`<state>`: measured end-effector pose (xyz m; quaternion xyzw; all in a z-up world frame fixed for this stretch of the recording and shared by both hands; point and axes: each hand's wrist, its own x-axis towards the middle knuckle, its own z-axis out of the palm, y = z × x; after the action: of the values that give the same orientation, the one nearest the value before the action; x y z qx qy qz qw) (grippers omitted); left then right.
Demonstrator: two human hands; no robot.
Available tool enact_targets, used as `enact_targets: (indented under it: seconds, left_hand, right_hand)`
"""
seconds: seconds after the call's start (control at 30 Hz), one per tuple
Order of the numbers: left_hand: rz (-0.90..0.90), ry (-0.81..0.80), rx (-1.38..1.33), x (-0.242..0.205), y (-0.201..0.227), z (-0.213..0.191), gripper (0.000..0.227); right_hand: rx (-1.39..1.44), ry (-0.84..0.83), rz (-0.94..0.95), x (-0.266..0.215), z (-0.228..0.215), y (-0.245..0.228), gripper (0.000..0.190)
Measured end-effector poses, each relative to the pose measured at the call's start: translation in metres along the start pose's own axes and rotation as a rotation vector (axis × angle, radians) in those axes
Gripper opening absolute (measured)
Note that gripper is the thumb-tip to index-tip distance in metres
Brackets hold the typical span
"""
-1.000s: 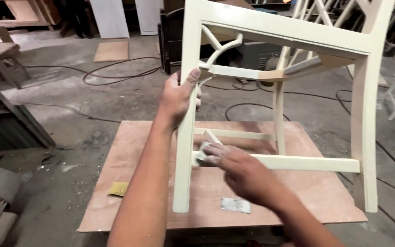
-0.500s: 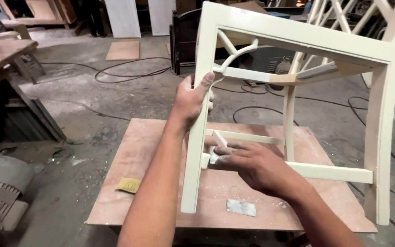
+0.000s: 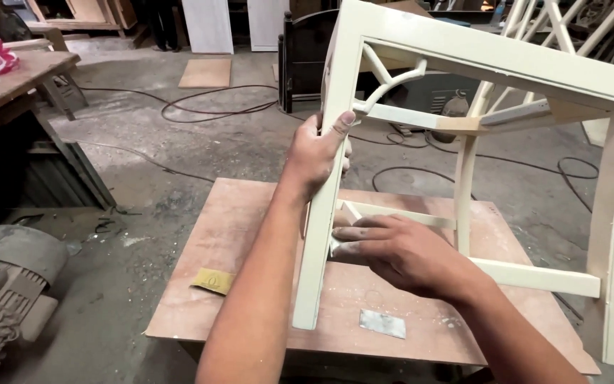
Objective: Sanding the wooden frame of a chair to prepare it for finishing.
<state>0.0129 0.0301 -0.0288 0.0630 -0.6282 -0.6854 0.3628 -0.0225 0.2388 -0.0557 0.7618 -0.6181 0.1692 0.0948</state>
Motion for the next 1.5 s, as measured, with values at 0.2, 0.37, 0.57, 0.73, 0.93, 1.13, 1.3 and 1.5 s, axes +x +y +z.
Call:
enact_targets:
  seconds: [0.2, 0.37, 0.57, 0.73, 0.93, 1.13, 1.3, 1.5]
  left_hand:
    - [0.007, 0.002, -0.014, 0.002, -0.003, -0.002, 0.048]
    - [-0.009, -0.012, 0.005, 0.005, -0.002, -0.005, 0.054]
    - [-0.09, -0.041, -0.114, 0.004, 0.007, -0.005, 0.037]
    - [-0.04, -0.014, -0.057, 0.002, 0.007, -0.012, 0.034]
    - [-0.041, -0.027, 0.046, 0.005, 0.0, -0.025, 0.028]
    - [-0.051, -0.03, 0.105, -0.006, 0.013, -0.026, 0.034]
    - [-0.011, -0.042, 0.095, -0.002, 0.005, -0.033, 0.031]
    - [-0.005, -0.034, 0.135, -0.005, 0.001, -0.035, 0.031]
  right_hand:
    - [0.042, 0.061, -0.004, -0.009, 0.002, -0.009, 0.035]
    - [0.002, 0.185, -0.002, -0.006, 0.017, -0.011, 0.033]
    - [-0.209, 0.181, 0.236, -0.067, 0.039, -0.01, 0.05]
    - [-0.485, 0.4, 0.667, -0.221, 0.053, 0.06, 0.05]
    - [-0.683, 0.53, 0.772, -0.251, 0.066, 0.077, 0.06]
    - [-0.585, 0.485, 1.022, -0.212, 0.058, 0.031, 0.045]
    - [-0.535, 0.524, 1.171, -0.222, 0.045, 0.02, 0.049]
    - [-0.276, 0.626, 1.122, -0.263, 0.035, 0.014, 0.051]
